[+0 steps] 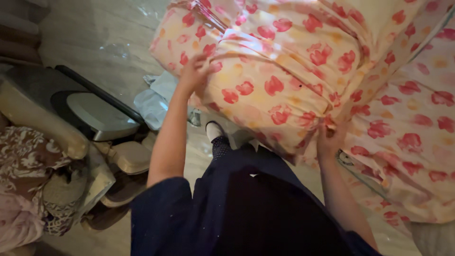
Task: The person puts pillowcases onto two pillows by hand, pulling the fabric over the pillows and smoothing it out on a bed.
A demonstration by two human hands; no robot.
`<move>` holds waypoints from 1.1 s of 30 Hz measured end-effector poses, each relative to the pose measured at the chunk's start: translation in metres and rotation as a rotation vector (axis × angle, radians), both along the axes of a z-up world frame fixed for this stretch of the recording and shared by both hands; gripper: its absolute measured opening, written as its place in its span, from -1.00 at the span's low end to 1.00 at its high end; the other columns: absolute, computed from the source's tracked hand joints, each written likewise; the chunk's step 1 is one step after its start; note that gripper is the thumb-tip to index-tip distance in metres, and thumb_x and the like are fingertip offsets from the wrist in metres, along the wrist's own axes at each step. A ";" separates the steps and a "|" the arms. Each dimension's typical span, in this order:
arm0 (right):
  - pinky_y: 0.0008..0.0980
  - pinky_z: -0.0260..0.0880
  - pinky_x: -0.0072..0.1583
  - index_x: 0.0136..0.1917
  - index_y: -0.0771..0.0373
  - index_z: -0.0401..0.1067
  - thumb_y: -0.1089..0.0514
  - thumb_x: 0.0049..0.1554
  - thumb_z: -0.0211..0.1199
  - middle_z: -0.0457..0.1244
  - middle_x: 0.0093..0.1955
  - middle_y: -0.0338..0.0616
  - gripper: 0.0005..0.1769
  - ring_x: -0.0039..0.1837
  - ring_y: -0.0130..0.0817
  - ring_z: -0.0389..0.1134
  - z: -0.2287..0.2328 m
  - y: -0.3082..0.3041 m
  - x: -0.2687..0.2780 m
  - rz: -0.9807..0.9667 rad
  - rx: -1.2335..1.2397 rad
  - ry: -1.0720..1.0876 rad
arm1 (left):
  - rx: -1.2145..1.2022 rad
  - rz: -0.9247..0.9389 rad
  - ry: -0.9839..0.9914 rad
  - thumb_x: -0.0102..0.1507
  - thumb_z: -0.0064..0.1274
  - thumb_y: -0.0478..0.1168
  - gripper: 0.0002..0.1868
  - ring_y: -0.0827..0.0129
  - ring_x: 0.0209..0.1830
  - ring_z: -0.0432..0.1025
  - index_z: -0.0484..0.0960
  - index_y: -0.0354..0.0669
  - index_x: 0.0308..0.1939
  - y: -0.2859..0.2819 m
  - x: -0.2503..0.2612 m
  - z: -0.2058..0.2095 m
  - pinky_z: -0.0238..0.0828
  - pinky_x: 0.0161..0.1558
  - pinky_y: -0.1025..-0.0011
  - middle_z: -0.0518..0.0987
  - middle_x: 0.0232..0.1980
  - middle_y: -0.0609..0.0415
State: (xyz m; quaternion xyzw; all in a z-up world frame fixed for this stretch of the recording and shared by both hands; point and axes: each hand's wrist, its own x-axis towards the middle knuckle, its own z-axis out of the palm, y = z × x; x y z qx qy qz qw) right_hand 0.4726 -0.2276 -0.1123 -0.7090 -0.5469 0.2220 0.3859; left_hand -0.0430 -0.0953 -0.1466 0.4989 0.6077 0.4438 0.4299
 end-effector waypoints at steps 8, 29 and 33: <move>-0.10 0.32 0.27 -0.02 0.05 0.51 0.13 0.06 0.51 0.27 0.07 -0.09 -0.76 0.24 -0.05 0.28 0.024 0.046 -0.053 0.453 0.209 -0.364 | -0.003 0.151 0.329 0.22 0.30 -0.03 -0.73 0.23 -0.11 0.62 0.76 -0.08 -0.11 -0.063 0.026 0.020 0.54 -0.03 0.34 0.71 0.00 0.05; -0.20 0.37 0.06 0.09 0.32 0.40 0.09 0.32 0.30 0.25 0.01 0.04 -0.75 0.02 -0.09 0.33 0.065 0.092 -0.068 0.423 0.214 -0.112 | -0.208 0.036 0.108 0.22 0.32 -0.01 -0.71 0.53 -0.34 0.59 0.80 -0.11 -0.13 -0.071 0.002 0.009 0.50 -0.32 0.55 0.73 -0.28 0.14; 0.03 0.18 0.32 0.01 0.14 0.47 -0.02 0.17 0.44 0.30 0.08 -0.15 -0.73 0.20 -0.04 0.31 0.072 0.117 -0.145 0.737 0.311 -0.504 | -0.224 0.204 0.103 0.22 0.28 -0.06 -0.76 0.42 -0.52 0.45 0.80 -0.15 -0.23 -0.057 0.013 -0.025 0.36 -0.42 0.39 0.66 -0.43 0.09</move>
